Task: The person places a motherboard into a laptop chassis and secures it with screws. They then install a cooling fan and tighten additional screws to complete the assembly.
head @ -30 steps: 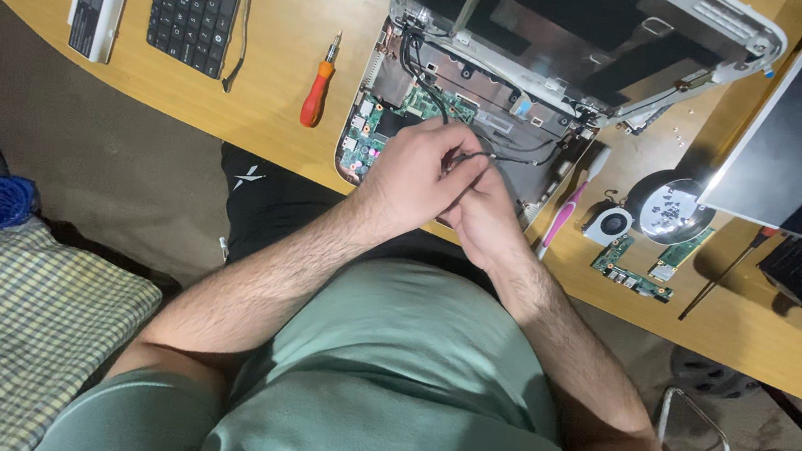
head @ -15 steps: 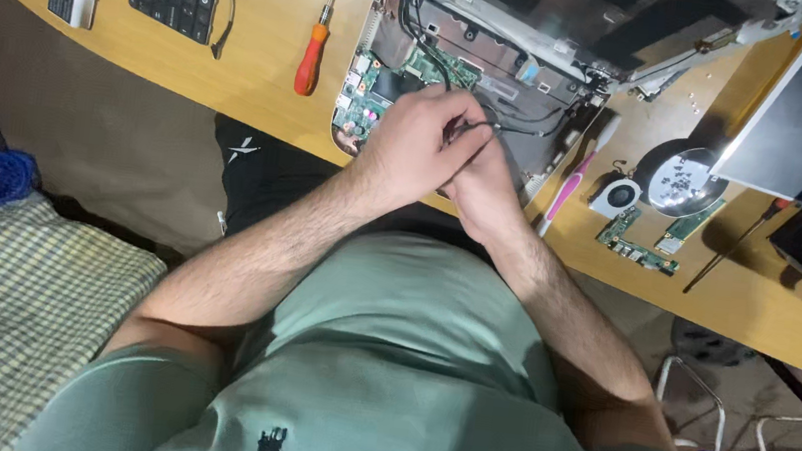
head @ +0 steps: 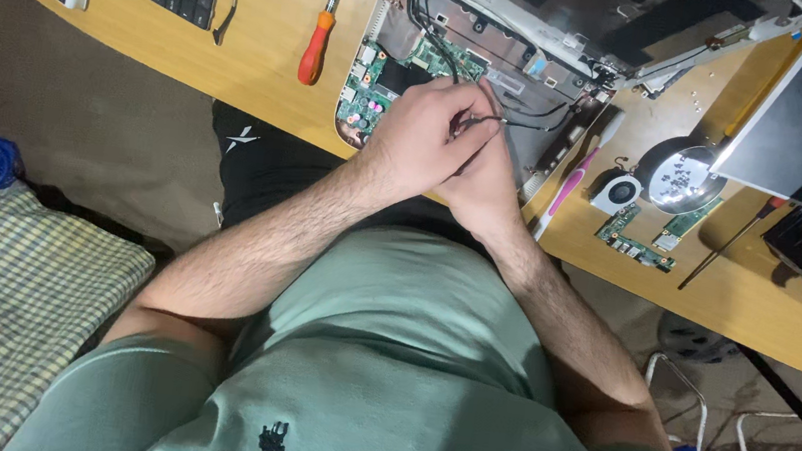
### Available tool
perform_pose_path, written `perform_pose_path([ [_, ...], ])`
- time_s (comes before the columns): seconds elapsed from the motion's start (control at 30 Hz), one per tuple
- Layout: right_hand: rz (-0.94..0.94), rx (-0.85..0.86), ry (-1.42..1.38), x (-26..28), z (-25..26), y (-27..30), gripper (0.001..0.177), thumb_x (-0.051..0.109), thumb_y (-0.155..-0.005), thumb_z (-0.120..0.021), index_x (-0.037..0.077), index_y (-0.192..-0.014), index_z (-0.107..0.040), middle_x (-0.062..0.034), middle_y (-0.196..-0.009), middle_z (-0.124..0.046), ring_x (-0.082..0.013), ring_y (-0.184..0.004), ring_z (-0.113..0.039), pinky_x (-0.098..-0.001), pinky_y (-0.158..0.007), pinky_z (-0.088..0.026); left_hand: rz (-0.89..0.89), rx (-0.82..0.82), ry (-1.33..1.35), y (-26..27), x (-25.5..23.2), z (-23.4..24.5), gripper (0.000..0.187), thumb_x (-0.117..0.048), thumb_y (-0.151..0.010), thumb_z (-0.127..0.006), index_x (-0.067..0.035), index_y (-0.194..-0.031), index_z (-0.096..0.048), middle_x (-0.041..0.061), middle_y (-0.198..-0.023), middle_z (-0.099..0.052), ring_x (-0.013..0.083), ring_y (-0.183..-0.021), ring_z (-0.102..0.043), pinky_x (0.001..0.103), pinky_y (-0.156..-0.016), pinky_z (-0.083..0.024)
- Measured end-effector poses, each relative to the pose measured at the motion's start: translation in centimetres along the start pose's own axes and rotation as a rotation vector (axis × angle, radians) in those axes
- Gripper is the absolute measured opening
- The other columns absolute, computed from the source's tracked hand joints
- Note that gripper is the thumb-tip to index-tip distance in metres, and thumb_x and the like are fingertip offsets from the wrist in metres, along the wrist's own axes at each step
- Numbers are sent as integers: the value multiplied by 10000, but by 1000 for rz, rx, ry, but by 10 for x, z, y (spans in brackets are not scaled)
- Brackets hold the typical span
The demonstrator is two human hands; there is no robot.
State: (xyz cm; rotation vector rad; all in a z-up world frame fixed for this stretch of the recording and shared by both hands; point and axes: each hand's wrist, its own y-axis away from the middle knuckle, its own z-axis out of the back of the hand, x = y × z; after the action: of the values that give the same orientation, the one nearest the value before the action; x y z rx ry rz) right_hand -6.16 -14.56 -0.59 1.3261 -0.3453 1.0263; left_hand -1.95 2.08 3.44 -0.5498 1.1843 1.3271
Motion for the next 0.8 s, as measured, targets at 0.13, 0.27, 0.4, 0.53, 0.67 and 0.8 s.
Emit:
perform_pose_path([
  [0.13, 12, -14, 33, 5, -2, 2, 803, 286, -994, -953, 149, -1615, -463, -187, -1372, -815, -527, -1247, -806, -705, -1143, -659, -14, 14, -9, 2, 2, -1, 86, -257, -1095, -838, -171, -1091, -830, 125, -902, -714, 427, -923, -849, 542, -824, -691],
  [0.27, 27, -38, 84, 10, 0, 4, 830, 289, -974, -972, 158, -1607, -451, -196, -1391, -816, -553, -1272, -806, -721, -1160, -649, -4, 5, -19, 1, 4, -3, 71, -261, -1097, -836, -194, -1077, -829, 84, -875, -694, 376, -884, -855, 512, -810, -697],
  [0.4, 41, -58, 133, 12, 3, 4, 859, 291, -954, -991, 167, -1600, -438, -205, -1409, -817, -580, -1297, -807, -736, -1176, -640, -5, 13, 12, 2, 5, -5, 78, -248, -1101, -826, -172, -1084, -831, 109, -876, -709, 405, -880, -857, 521, -812, -700],
  [0.53, 45, -68, 164, 2, 1, 1, 878, 293, -941, -1004, 173, -1594, -430, -211, -1421, -817, -598, -1314, -807, -746, -1187, -633, -1, 6, 1, 2, 6, -6, 84, -256, -1100, -828, -175, -1078, -826, 107, -875, -706, 395, -863, -854, 536, -806, -696],
  [0.67, 53, -59, 310, -21, -1, -10, 737, 281, -911, -1006, 188, -1462, -524, -122, -1330, -842, -555, -1229, -833, -715, -1106, -657, -1, -13, 11, 2, 8, -6, 72, -256, -1099, -831, -188, -1074, -824, 80, -863, -698, 372, -861, -855, 512, -799, -698],
  [0.8, 122, -55, 323, -25, -2, -13, 609, 235, -909, -1001, 132, -1386, -636, -162, -1277, -839, -595, -1190, -823, -731, -1054, -658, -7, -27, 38, 2, 11, -8, 70, -247, -1101, -837, -182, -1079, -822, 89, -867, -699, 380, -874, -856, 505, -800, -703],
])
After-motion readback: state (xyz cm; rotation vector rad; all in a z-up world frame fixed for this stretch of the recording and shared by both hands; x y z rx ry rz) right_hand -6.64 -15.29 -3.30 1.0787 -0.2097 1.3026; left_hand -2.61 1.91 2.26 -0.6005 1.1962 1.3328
